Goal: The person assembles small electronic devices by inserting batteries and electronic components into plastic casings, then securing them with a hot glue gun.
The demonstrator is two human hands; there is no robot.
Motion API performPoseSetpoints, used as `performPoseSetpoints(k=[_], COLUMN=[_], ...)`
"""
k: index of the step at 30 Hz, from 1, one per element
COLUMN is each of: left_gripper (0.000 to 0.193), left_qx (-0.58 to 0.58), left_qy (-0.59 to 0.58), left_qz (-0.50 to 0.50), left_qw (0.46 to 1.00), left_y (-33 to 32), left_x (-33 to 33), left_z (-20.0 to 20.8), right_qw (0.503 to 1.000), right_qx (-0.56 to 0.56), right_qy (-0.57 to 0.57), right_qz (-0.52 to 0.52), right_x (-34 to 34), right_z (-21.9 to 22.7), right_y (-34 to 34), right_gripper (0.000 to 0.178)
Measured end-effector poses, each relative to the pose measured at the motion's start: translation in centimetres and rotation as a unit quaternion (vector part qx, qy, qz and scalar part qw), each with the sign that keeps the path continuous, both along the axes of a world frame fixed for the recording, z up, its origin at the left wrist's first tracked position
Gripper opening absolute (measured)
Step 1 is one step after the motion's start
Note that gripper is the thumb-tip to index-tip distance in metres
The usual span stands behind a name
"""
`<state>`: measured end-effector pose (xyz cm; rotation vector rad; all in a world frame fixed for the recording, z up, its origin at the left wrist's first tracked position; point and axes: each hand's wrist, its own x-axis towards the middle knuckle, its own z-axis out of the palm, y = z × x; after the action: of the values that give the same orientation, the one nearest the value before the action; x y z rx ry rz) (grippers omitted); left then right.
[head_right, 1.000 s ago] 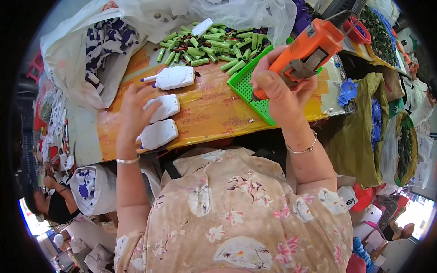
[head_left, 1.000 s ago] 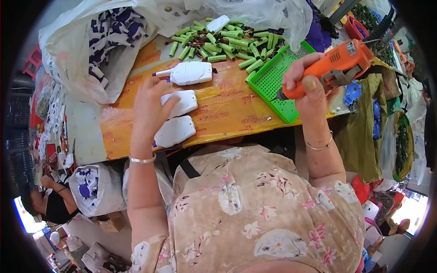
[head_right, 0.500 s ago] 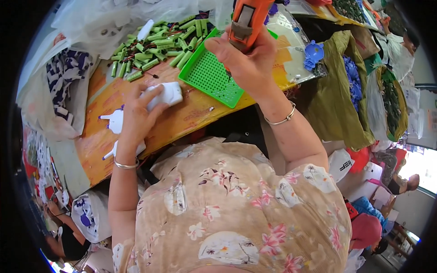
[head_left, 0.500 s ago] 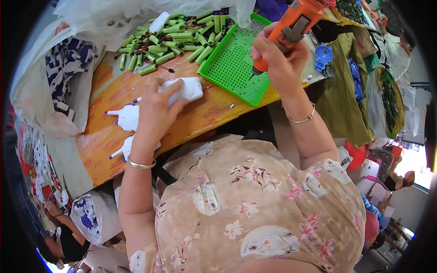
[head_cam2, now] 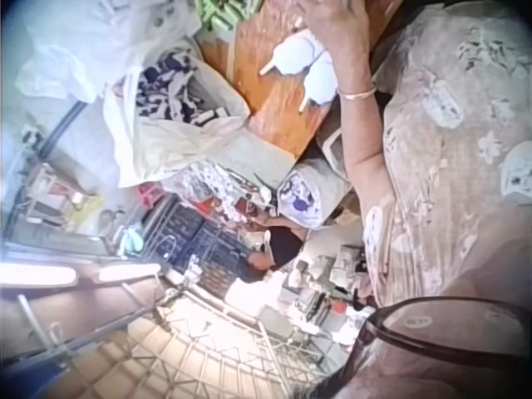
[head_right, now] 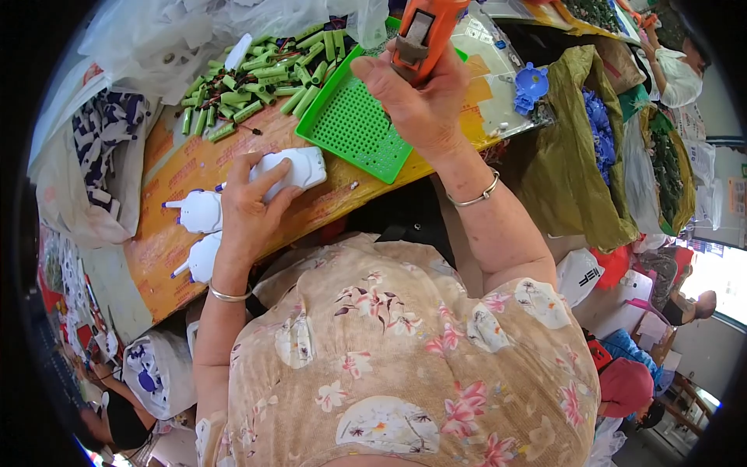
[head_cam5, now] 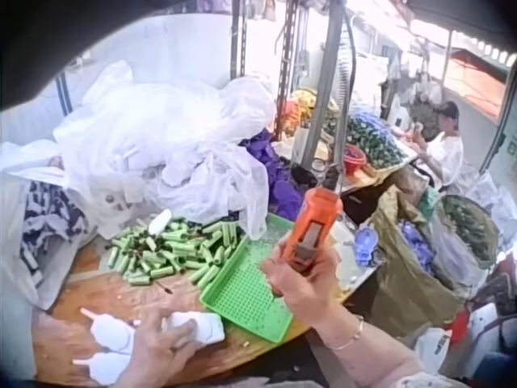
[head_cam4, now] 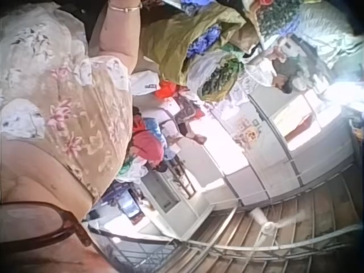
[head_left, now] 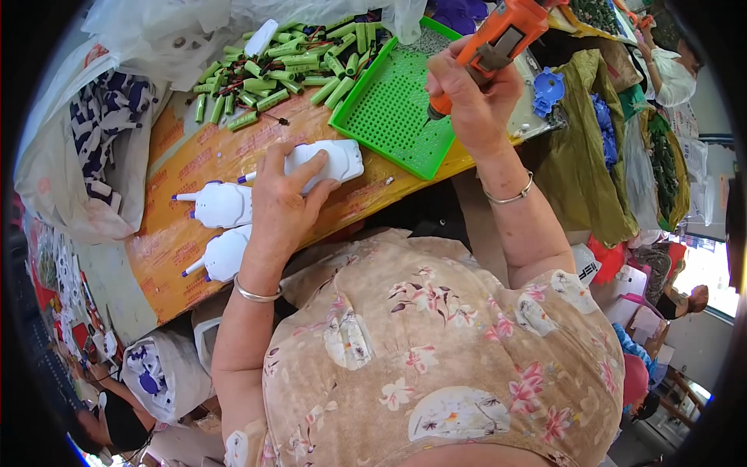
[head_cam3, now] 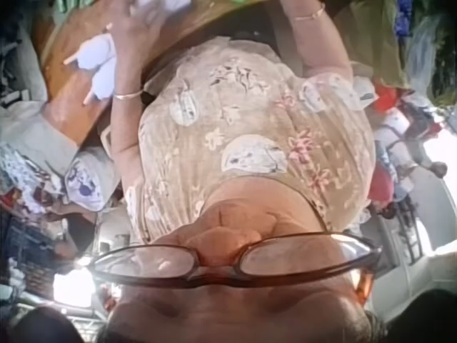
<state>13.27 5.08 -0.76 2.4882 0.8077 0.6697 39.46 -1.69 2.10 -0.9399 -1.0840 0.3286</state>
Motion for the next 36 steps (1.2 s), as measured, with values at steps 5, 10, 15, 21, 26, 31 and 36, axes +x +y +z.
performPoseSetpoints(k=[5, 10, 15, 21, 26, 31, 36], left_gripper=[0.04, 0.039, 0.038, 0.038, 0.037, 0.037, 0.039], left_qx=[-0.004, -0.004, -0.04, -0.03, -0.021, -0.028, -0.003], left_qy=[0.0, -0.001, -0.009, -0.02, -0.015, -0.006, -0.013], left_qz=[0.001, -0.001, 0.004, -0.006, -0.013, -0.013, -0.013], left_qw=[1.0, 1.0, 0.999, 0.999, 1.0, 0.999, 1.0], left_y=[0.0, 0.1, 0.0, 0.1, 0.0, 0.0, 0.1], left_x=[-0.1, -0.1, -0.2, 0.1, 0.0, 0.0, 0.1], left_z=[-0.1, 0.0, 0.2, 0.0, 0.4, 0.5, 0.2], right_qw=[1.0, 0.997, 0.996, 0.993, 0.993, 0.992, 0.993], right_qx=[0.011, 0.02, -0.001, -0.013, -0.016, -0.031, -0.016], right_qy=[0.004, 0.056, 0.024, 0.03, 0.017, 0.024, 0.024], right_qz=[0.007, 0.045, 0.086, 0.114, 0.114, 0.122, 0.114], right_x=[0.0, -0.6, -2.8, -6.7, -6.7, -7.1, -7.1], right_z=[0.1, 1.8, 3.8, 3.3, 2.7, 2.3, 1.8], right_y=[0.1, -0.2, -0.3, 1.0, 1.4, 1.5, 1.9], right_gripper=[0.017, 0.022, 0.018, 0.021, 0.018, 0.015, 0.011])
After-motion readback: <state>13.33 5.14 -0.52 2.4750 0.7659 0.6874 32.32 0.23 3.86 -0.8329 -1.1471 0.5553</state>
